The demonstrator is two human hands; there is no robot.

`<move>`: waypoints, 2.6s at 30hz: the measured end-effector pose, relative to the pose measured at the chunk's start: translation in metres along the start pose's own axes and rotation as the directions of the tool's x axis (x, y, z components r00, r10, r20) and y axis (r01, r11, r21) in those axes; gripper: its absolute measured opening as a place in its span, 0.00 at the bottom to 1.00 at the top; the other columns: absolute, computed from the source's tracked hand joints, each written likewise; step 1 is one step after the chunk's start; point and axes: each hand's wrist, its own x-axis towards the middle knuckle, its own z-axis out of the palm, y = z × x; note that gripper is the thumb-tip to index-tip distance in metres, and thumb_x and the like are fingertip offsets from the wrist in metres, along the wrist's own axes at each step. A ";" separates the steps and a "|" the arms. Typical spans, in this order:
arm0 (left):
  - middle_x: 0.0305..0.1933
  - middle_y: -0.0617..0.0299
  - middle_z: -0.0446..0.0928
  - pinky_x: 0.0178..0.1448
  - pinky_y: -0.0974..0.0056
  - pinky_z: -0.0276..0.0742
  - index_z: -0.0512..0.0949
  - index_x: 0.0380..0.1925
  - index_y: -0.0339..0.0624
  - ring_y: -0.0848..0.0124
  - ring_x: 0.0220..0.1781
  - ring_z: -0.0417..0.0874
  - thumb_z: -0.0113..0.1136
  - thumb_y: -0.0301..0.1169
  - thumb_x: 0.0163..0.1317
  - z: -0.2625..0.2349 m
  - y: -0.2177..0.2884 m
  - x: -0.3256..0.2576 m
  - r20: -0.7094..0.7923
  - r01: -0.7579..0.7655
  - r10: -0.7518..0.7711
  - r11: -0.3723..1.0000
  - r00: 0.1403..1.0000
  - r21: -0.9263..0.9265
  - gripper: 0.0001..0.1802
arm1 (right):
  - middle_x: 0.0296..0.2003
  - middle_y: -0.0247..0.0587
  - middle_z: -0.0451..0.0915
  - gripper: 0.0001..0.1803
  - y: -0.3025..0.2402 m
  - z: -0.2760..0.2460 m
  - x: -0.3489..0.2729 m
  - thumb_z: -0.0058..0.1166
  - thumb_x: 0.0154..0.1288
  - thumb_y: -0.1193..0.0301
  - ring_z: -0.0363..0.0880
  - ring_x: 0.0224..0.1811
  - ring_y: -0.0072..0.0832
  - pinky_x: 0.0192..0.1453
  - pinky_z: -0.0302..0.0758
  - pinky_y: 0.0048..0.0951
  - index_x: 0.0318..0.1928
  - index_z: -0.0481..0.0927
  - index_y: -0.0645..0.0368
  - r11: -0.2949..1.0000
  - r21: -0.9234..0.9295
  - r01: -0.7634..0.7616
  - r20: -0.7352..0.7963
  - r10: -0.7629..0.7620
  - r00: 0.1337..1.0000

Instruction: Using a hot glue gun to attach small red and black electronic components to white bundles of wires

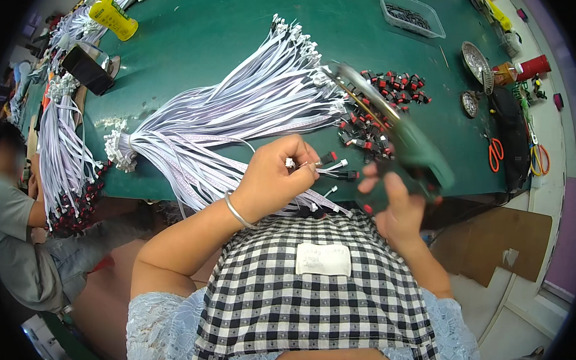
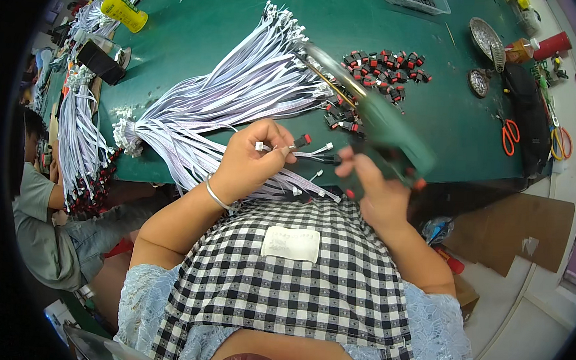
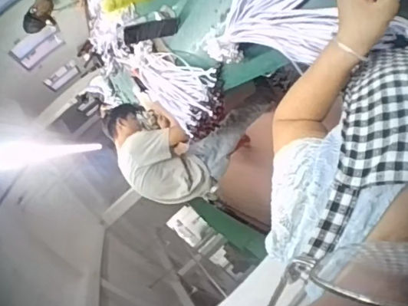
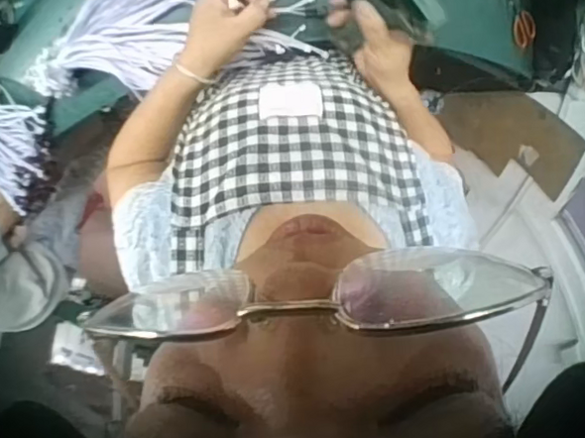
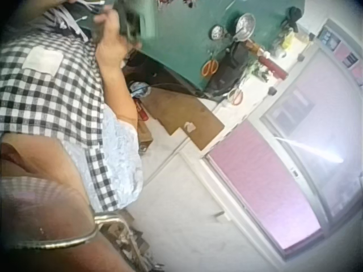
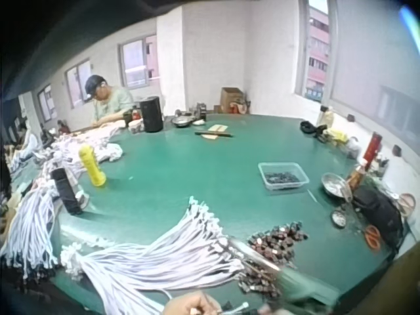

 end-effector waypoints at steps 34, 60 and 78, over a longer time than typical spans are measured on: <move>0.31 0.62 0.70 0.38 0.74 0.69 0.65 0.23 0.42 0.78 0.33 0.69 0.58 0.15 0.46 -0.003 0.001 -0.002 0.019 -0.081 0.082 0.996 0.996 -0.044 0.13 | 0.30 0.33 0.76 0.10 -0.003 0.044 0.018 0.57 0.53 0.76 0.74 0.29 0.16 0.29 0.72 0.18 0.37 0.73 0.63 0.987 0.151 -0.054 -0.044 0.061 0.997; 0.32 0.68 0.70 0.33 0.81 0.65 0.69 0.33 0.37 0.85 0.30 0.68 0.56 0.19 0.54 -0.010 0.007 0.001 0.098 0.120 -0.104 0.977 0.990 -0.177 0.08 | 0.33 0.39 0.74 0.21 0.001 0.033 0.026 0.55 0.53 0.80 0.75 0.29 0.24 0.33 0.74 0.24 0.48 0.66 0.64 0.928 0.297 -0.224 -0.102 0.264 0.959; 0.25 0.68 0.71 0.28 0.76 0.65 0.76 0.27 0.38 0.83 0.25 0.69 0.61 0.25 0.51 -0.006 0.007 -0.006 0.028 0.012 -0.018 0.982 0.999 0.191 0.05 | 0.32 0.29 0.76 0.09 -0.004 0.039 0.011 0.58 0.53 0.77 0.72 0.34 0.13 0.38 0.71 0.18 0.37 0.76 0.61 0.980 0.073 -0.187 0.087 0.180 0.980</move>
